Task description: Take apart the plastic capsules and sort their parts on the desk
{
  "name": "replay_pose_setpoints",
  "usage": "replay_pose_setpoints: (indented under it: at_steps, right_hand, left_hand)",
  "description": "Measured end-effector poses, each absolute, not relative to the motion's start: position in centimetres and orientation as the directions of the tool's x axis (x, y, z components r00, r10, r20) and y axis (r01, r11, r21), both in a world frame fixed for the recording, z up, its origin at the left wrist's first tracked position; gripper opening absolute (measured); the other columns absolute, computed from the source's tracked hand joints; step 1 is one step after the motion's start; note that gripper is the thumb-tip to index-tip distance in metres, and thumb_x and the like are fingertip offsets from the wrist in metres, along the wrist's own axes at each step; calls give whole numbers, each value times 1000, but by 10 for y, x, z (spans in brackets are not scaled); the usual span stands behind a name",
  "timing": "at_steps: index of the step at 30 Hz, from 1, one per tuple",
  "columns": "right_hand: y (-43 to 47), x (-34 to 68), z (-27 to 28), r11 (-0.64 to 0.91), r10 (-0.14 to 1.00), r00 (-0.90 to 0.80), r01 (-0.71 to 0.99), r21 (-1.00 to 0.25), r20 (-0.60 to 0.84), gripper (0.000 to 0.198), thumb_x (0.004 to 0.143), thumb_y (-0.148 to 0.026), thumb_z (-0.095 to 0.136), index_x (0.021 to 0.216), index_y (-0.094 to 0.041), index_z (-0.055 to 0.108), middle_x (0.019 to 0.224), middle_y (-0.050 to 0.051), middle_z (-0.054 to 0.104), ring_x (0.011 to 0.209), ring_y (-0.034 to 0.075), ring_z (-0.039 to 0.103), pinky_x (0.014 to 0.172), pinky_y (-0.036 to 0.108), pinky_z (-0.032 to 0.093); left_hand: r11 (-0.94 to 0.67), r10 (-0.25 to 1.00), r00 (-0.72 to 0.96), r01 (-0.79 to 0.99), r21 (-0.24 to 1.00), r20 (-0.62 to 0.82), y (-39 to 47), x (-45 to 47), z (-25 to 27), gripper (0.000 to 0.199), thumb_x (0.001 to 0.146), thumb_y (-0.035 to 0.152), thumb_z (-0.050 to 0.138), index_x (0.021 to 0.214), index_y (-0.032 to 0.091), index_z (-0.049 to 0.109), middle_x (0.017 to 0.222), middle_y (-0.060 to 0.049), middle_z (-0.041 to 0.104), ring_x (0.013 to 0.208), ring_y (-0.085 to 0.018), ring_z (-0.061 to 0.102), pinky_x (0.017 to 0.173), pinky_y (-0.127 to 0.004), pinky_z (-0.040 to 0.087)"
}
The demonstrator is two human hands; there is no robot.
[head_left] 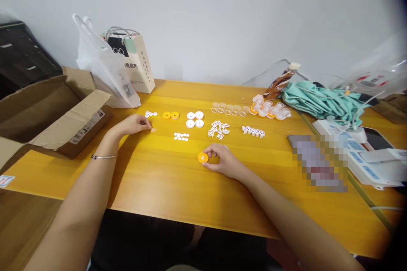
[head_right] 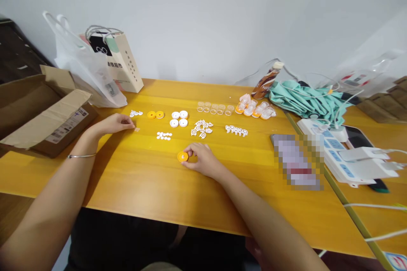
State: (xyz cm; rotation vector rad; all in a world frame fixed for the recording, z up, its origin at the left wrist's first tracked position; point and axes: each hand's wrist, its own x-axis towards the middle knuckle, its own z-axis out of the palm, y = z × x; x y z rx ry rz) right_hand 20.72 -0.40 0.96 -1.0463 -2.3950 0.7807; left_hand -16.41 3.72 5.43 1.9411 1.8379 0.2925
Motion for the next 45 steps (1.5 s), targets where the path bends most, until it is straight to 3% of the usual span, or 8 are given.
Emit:
replay_pose_setpoints:
  at_steps: [5,8,14,29,35,38,42,45]
  right_hand:
    - [-4,207,11,566,757,-639,535,-627,138,25,70,-32,65,91,-23,54,81,0,59,76,15,53,76,33,36]
    - [-4,208,11,561,762,-633,539,-628,138,28,70,-32,66,92,-23,53,81,0,59,76,15,53,76,32,36]
    - [-3,209,10,560,750,-650,522,-644,125,36,68,-37,68,97,-23,52,83,0,57,77,15,52,77,32,36]
    - [-1,218,18,522,718,-694,476,-708,63,54,62,-45,72,103,-22,47,94,4,52,88,18,49,81,35,41]
    - [-1,218,17,539,715,-695,477,-694,77,55,60,-45,73,101,-21,46,94,5,53,87,19,51,80,35,42]
    - [-1,219,17,541,717,-692,479,-691,82,54,60,-45,73,99,-21,46,94,5,53,87,18,51,80,35,43]
    - [-2,219,20,548,715,-694,489,-678,77,52,61,-45,73,98,-21,46,94,5,54,88,19,52,80,35,43]
    - [-2,218,20,557,713,-696,490,-670,84,50,62,-44,72,97,-21,47,94,5,54,87,19,52,80,35,43]
  left_hand:
    - [-145,962,3,852,503,272,27,-123,64,27,77,41,53,80,15,61,78,-4,63,72,-16,56,65,-25,41]
    - [-421,886,208,737,530,414,11,-77,65,23,83,36,50,82,15,60,80,-4,60,74,-14,55,69,-25,42]
    - [-683,710,659,555,476,250,-20,-9,42,38,79,42,58,106,17,54,97,-8,58,89,-19,54,80,-32,43]
    - [-656,719,659,537,530,221,-20,3,27,28,75,35,64,95,17,57,92,-5,56,86,-19,52,79,-31,40]
    - [-619,762,504,383,685,407,-13,-4,35,29,75,33,65,99,18,58,94,-5,59,87,-16,55,80,-29,43]
    - [-586,803,263,511,629,534,5,-28,39,27,75,32,64,98,18,60,96,-6,60,89,-16,55,80,-29,44]
    - [-315,809,-110,749,583,578,36,-74,36,29,75,33,61,100,17,61,95,-6,61,87,-17,57,79,-28,44]
    - [-190,858,-136,812,552,495,47,-96,32,31,73,33,60,98,16,63,93,-6,62,83,-18,59,78,-28,45]
